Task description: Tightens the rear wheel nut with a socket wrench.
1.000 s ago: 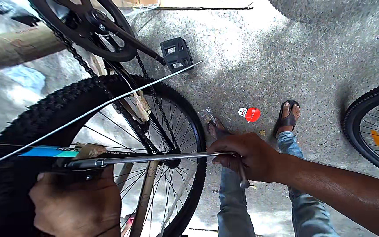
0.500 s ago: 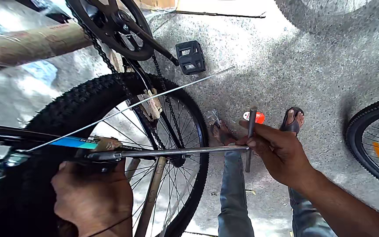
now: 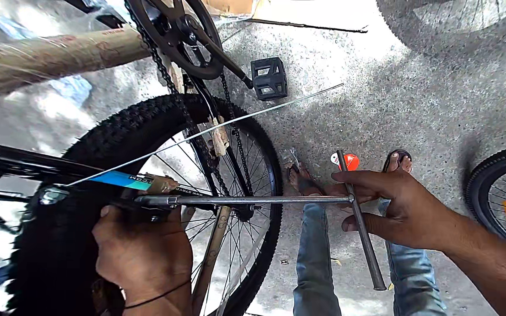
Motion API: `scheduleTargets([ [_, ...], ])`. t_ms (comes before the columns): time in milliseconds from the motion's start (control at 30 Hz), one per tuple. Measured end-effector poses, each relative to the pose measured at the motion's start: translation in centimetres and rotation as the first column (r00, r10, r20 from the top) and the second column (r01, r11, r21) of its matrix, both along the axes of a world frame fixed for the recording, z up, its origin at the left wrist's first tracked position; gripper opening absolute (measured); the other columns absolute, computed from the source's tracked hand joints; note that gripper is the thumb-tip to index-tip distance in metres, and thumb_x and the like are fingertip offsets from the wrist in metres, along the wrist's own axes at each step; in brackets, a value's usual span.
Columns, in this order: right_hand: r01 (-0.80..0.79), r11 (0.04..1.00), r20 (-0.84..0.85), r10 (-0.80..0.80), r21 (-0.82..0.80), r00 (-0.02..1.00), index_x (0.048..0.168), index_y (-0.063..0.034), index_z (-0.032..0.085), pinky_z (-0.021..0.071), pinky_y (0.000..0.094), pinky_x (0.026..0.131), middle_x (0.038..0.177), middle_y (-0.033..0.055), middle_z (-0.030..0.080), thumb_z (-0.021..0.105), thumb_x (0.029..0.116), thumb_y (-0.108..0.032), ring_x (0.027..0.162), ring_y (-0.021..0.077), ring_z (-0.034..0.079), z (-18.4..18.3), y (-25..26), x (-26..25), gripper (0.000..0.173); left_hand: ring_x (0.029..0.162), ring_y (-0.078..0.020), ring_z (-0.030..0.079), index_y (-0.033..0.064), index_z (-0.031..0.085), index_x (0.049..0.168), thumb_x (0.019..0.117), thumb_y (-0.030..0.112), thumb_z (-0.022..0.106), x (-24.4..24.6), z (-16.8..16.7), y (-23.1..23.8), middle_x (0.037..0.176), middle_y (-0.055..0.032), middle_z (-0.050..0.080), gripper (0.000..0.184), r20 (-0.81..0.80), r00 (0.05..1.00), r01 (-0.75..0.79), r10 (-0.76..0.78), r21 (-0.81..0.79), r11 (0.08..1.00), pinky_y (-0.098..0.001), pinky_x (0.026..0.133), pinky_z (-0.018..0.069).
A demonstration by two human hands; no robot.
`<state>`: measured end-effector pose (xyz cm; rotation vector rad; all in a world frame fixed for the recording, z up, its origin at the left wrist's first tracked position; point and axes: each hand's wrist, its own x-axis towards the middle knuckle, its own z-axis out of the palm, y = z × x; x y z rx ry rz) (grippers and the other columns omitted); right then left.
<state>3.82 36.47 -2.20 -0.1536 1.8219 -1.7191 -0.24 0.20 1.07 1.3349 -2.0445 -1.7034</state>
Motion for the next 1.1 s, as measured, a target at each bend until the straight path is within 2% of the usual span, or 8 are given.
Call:
scheduleTargets([
  [133, -0.148, 0.922, -0.422, 0.301, 0.357, 0.855, 0.126, -0.0110, 0.071, 0.0465, 0.0240, 0.050, 0.074, -0.0102, 0.068, 0.053, 0.1029, -0.050, 0.058, 0.0003, 0.058, -0.5, 0.9, -2.3, 0.049, 0.105, -0.0209, 0.066, 0.0111, 0.050, 0.122, 0.1118, 0.033, 0.026, 0.3, -0.3, -0.2, 0.108, -0.0051, 0.065, 0.035, -0.049, 0.999, 0.006, -0.004, 0.034, 0.999, -0.0466, 0.096, 0.0539],
  [367, -0.125, 0.937, -0.340, 0.239, 0.326, 0.910, 0.077, -0.0214, 0.063, 0.0343, 0.0263, 0.041, 0.056, -0.0122, 0.048, 0.039, 0.1089, -0.047, 0.048, 0.0015, 0.047, -1.8, 0.3, -3.2, 0.047, 0.108, -0.0200, 0.065, 0.0125, 0.050, 0.123, 0.1116, 0.033, 0.021, 0.9, -1.1, -1.0, 0.110, -0.0041, 0.065, 0.037, -0.169, 0.986, 0.037, -0.015, 0.127, 0.991, -0.0462, 0.101, 0.0516],
  [567, -0.098, 0.969, -0.225, 0.150, 0.226, 0.963, 0.079, -0.0203, 0.066, 0.0441, 0.0244, 0.046, 0.064, -0.0123, 0.059, 0.038, 0.1098, -0.046, 0.055, 0.0001, 0.055, -2.4, -0.3, -1.2, 0.049, 0.114, -0.0209, 0.062, 0.0123, 0.047, 0.134, 0.1125, 0.034, 0.017, 1.0, -1.3, -0.8, 0.120, -0.0051, 0.062, 0.043, -0.164, 0.986, 0.018, -0.001, 0.107, 0.994, -0.0465, 0.103, 0.0498],
  [667, 0.001, 1.000, 0.120, -0.002, 0.008, 0.993, 0.077, -0.0161, 0.065, 0.0443, 0.0201, 0.039, 0.060, -0.0063, 0.062, 0.033, 0.1119, -0.044, 0.046, 0.0033, 0.055, -1.0, -1.1, -2.2, 0.056, 0.112, -0.0202, 0.063, 0.0132, 0.048, 0.132, 0.1126, 0.036, 0.015, 1.0, -1.3, -0.9, 0.117, -0.0037, 0.063, 0.044, -0.147, 0.989, 0.011, 0.006, 0.110, 0.994, -0.0461, 0.102, 0.0503],
  [767, 0.130, 0.987, 0.739, -0.020, -0.091, 0.673, 0.074, -0.0071, 0.067, 0.0328, 0.0173, 0.035, 0.057, 0.0035, 0.061, 0.031, 0.1097, -0.053, 0.039, 0.0048, 0.045, 1.1, -1.6, -4.9, 0.068, 0.112, -0.0203, 0.063, 0.0135, 0.047, 0.133, 0.1125, 0.037, 0.015, 1.0, -1.3, -1.1, 0.118, -0.0035, 0.062, 0.044, -0.139, 0.990, 0.026, -0.013, 0.093, 0.995, -0.0463, 0.102, 0.0510],
  [867, 0.179, 0.976, 0.895, 0.033, -0.125, 0.445, 0.079, -0.0061, 0.067, 0.0319, 0.0163, 0.036, 0.055, 0.0029, 0.057, 0.033, 0.1069, -0.059, 0.038, 0.0032, 0.041, 1.7, -1.2, -5.3, 0.069, 0.109, -0.0235, 0.063, 0.0130, 0.049, 0.126, 0.1079, 0.039, 0.008, 1.4, -1.1, -1.5, 0.117, -0.0063, 0.061, 0.052, -0.180, 0.983, 0.068, -0.035, 0.181, 0.981, -0.0497, 0.099, 0.0509],
  [1000, 0.079, 0.996, 0.670, -0.083, 0.037, 0.738, 0.086, -0.0061, 0.072, 0.0450, 0.0232, 0.041, 0.064, 0.0082, 0.066, 0.033, 0.1119, -0.044, 0.045, 0.0131, 0.055, 3.5, -2.0, -4.0, 0.060, 0.107, -0.0258, 0.063, 0.0113, 0.050, 0.119, 0.1036, 0.035, 0.009, 1.9, -0.8, -1.8, 0.114, -0.0089, 0.061, 0.050, -0.224, 0.975, 0.065, 0.000, 0.284, 0.957, -0.0535, 0.099, 0.0504],
  [1100, 0.157, 0.984, 0.629, -0.068, -0.086, 0.774, 0.097, -0.0073, 0.071, 0.0469, 0.0200, 0.041, 0.063, 0.0069, 0.062, 0.036, 0.1114, -0.044, 0.045, 0.0093, 0.055, 5.5, -2.3, -4.5, 0.053, 0.106, -0.0232, 0.064, 0.0099, 0.052, 0.117, 0.1006, 0.023, 0.020, 2.3, -1.1, -1.6, 0.113, -0.0088, 0.062, 0.038, -0.251, 0.967, 0.129, -0.049, 0.315, 0.940, -0.0465, 0.101, 0.0511],
])
